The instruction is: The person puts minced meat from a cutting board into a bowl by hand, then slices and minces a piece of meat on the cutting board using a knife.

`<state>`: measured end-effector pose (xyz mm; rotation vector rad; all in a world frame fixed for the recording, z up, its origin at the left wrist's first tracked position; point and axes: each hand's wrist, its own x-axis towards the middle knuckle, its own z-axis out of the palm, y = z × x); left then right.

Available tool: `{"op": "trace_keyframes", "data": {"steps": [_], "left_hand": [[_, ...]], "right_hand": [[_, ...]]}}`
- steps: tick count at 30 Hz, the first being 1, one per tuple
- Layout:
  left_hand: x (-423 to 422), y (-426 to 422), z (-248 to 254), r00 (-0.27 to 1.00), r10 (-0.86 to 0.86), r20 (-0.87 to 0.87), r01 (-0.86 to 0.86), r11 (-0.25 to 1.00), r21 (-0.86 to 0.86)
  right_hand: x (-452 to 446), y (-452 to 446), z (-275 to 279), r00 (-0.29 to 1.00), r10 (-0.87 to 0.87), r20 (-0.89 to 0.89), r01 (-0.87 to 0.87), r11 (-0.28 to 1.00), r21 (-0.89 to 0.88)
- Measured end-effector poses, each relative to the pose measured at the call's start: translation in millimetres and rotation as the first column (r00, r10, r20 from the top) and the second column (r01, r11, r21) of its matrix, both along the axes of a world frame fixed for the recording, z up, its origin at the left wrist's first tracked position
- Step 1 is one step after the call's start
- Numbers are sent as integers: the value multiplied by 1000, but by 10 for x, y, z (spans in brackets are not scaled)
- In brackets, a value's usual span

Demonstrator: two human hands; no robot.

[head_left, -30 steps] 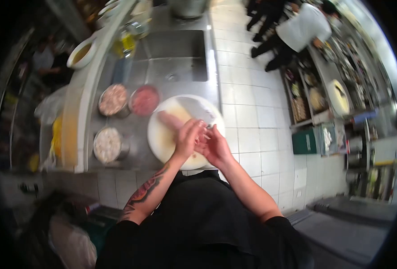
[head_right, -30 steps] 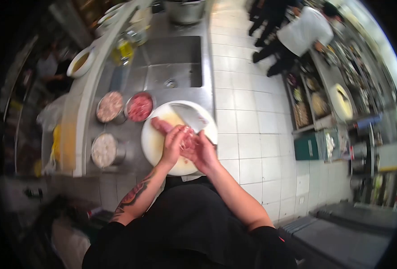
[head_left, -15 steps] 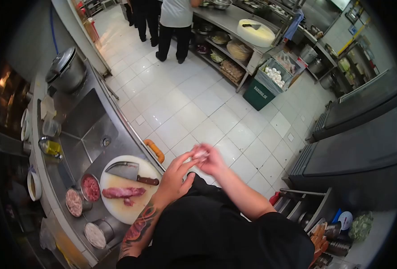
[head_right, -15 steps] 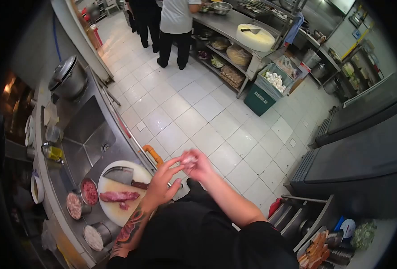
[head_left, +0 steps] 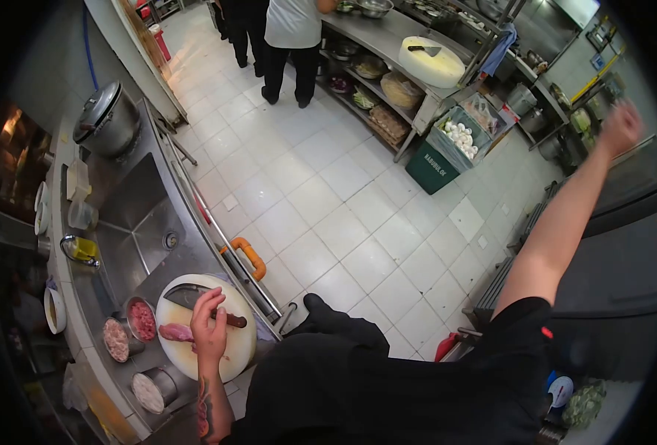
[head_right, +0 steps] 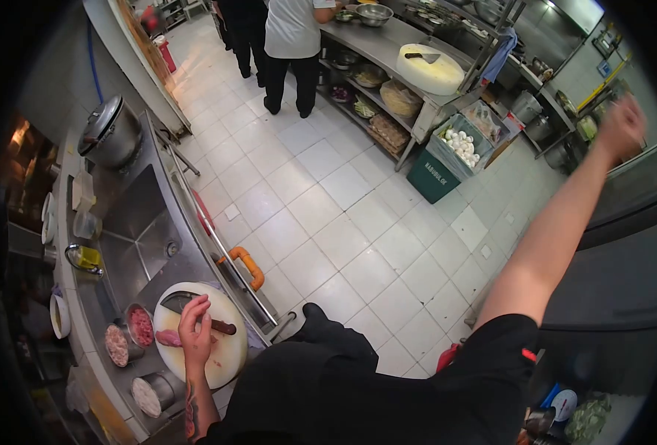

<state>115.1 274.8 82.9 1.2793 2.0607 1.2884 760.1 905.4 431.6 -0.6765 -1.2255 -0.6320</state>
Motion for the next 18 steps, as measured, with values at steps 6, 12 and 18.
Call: {"op": "trace_keyframes", "data": {"steps": [6, 12, 18], "left_hand": [[154, -356, -165, 890, 281, 358, -275, 959, -68], [257, -706, -512, 984, 145, 106, -150, 988, 48], [368, -1078, -454, 965, 223, 140, -232, 971, 58]], "right_hand": [[202, 1151, -3465, 962, -117, -245, -150, 521, -840], [-1895, -1652, -7431, 877, 344, 336, 429, -246, -869], [-4042, -4114, -6513, 796, 480, -368, -165, -414, -895]]}}
